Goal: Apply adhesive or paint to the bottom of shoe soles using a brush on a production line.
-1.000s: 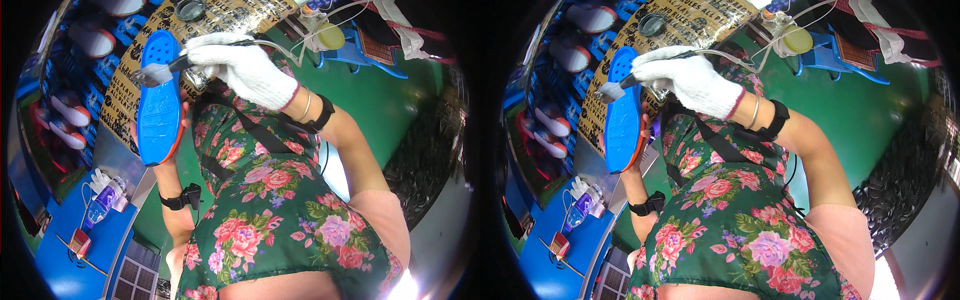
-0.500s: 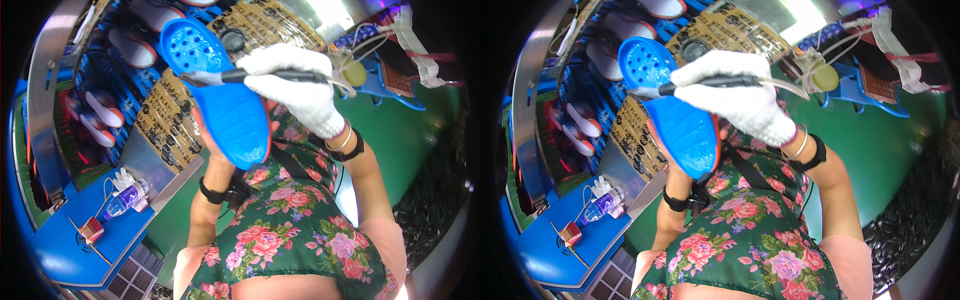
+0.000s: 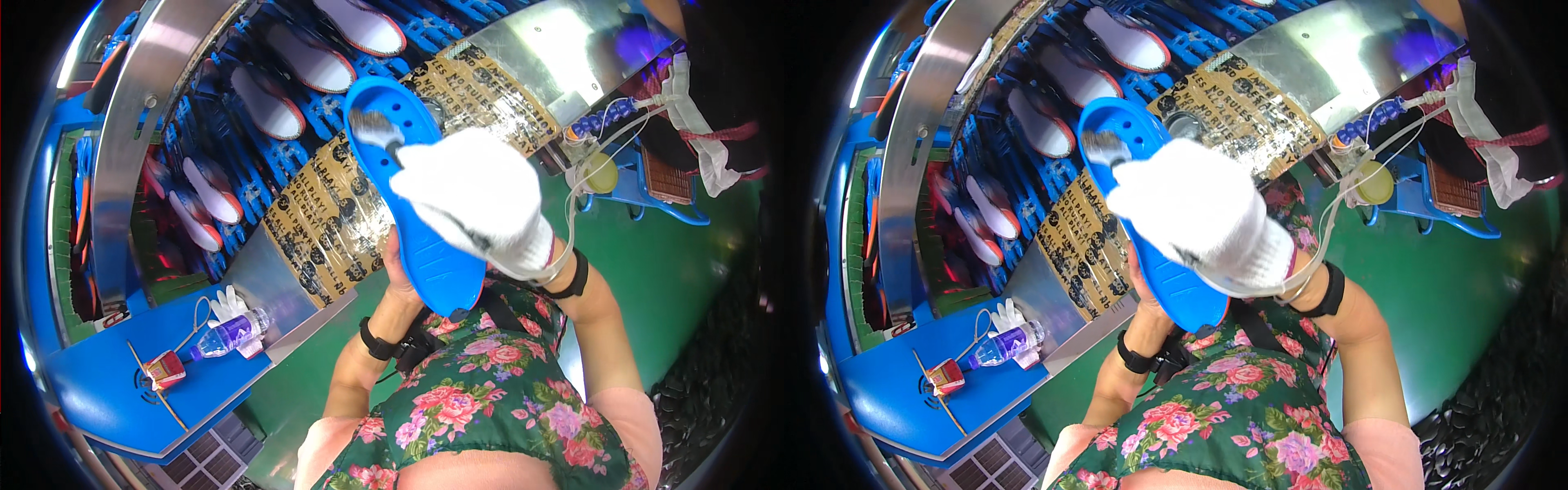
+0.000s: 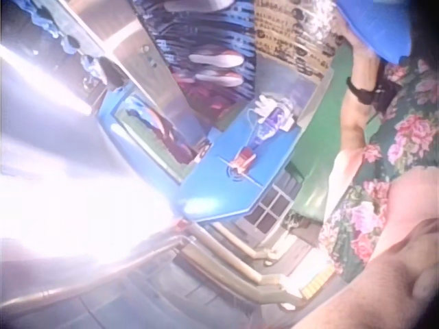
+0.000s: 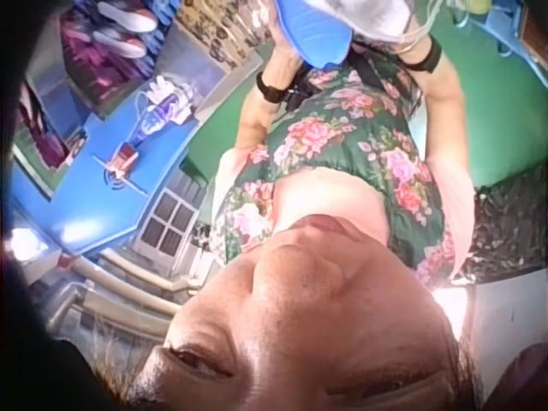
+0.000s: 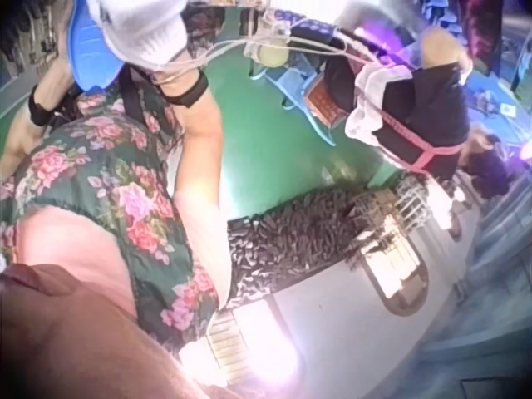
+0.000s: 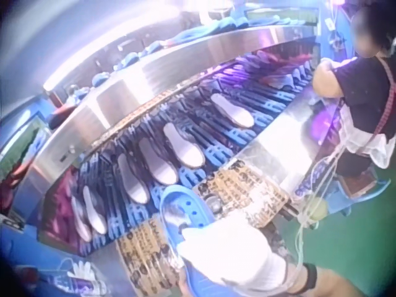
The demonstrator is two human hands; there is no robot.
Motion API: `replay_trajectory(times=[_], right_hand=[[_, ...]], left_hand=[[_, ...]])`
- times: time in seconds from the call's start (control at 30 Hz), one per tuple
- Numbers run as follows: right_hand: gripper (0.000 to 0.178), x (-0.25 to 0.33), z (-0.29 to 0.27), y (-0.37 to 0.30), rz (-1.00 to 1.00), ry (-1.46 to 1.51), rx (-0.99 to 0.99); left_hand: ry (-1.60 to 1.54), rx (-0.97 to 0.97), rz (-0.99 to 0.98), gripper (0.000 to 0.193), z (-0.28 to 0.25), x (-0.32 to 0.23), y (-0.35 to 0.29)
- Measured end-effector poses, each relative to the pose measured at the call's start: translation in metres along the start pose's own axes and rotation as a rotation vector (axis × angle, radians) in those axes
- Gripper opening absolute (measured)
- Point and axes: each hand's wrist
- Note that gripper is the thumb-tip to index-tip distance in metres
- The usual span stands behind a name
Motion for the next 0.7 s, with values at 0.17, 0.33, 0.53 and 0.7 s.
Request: replay_trajectory(times=[0.17, 0.33, 0.53, 0.7], right_hand=[[0.022, 0.016, -0.008, -0.004, 0.357, 0.446, -0.045], [0.026, 0.007, -0.009, -0.009, 0.166, 0.100, -0.027], [0.021, 0.014, 0.005, -0.019, 0.348, 0.497, -0.031], [0.024, 0.011, 0.009, -0.023, 0.222, 0.228, -0.049]], left_hand=[[0.384, -0.293, 0.101, 0.102, 0.000, -0.006, 0.000], [0.220, 0.032, 0.035, 0.092, 0.002, -0.015, 0.004], [0.123, -0.043, 0.205, 0.091, -0.004, -0.032, 0.011], [0.436, -0.193, 0.236, 0.098, 0.015, -0.027, 0.026]])
Point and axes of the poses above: each hand's wrist, its own y-axis towards the middle knuckle, its own z-axis out of the palm, x = y × z, and after that the axes turned 5 degrees about y, right-handed
